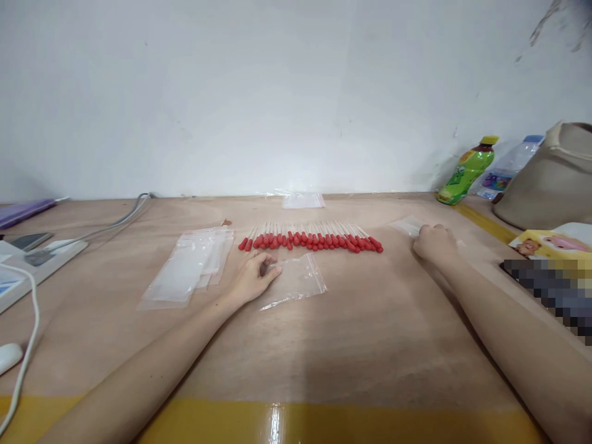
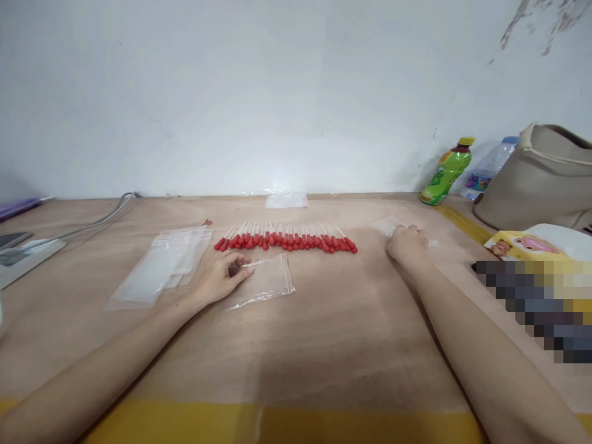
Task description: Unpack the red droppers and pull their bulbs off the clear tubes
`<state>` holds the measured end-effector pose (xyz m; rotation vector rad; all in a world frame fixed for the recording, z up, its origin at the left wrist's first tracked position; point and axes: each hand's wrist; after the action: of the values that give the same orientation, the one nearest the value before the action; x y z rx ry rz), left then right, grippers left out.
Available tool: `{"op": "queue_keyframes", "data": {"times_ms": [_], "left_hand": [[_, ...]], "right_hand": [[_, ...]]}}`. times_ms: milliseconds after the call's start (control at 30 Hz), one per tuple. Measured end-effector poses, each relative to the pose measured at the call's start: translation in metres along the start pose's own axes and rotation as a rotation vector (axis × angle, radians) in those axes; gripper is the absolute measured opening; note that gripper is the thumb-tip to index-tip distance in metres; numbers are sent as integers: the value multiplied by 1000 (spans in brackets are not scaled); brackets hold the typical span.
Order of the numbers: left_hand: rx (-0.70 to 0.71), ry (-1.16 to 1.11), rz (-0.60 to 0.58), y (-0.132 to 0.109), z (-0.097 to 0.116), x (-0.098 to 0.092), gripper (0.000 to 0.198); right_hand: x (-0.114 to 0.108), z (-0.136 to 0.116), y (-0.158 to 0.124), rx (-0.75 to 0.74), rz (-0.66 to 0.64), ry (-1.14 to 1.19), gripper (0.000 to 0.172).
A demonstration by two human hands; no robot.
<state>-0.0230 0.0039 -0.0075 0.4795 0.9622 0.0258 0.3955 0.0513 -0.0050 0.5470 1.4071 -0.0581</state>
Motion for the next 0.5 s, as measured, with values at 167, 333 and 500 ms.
{"op": "queue_keyframes", "data": {"times_ms": [167,333,500], "left_hand": [[33,28,6,-7,10,-4,22],[-24,-51,131,-5,11,-30,19],[-260,13,484,5,-37,-81,27]], "right_hand": [[7,-5,-6,-48,93,-10,30],[3,-6,-8,-1,356,96,23],[-35,-34,-23,-219,787,376,17]]}}
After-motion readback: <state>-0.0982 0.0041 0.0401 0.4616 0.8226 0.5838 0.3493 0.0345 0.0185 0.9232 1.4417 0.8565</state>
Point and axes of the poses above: each hand's wrist, its own y-axis towards the middle knuckle, its own x-axis out of the palm, z = x × y, and after that the axes turned 6 degrees about z, right-handed
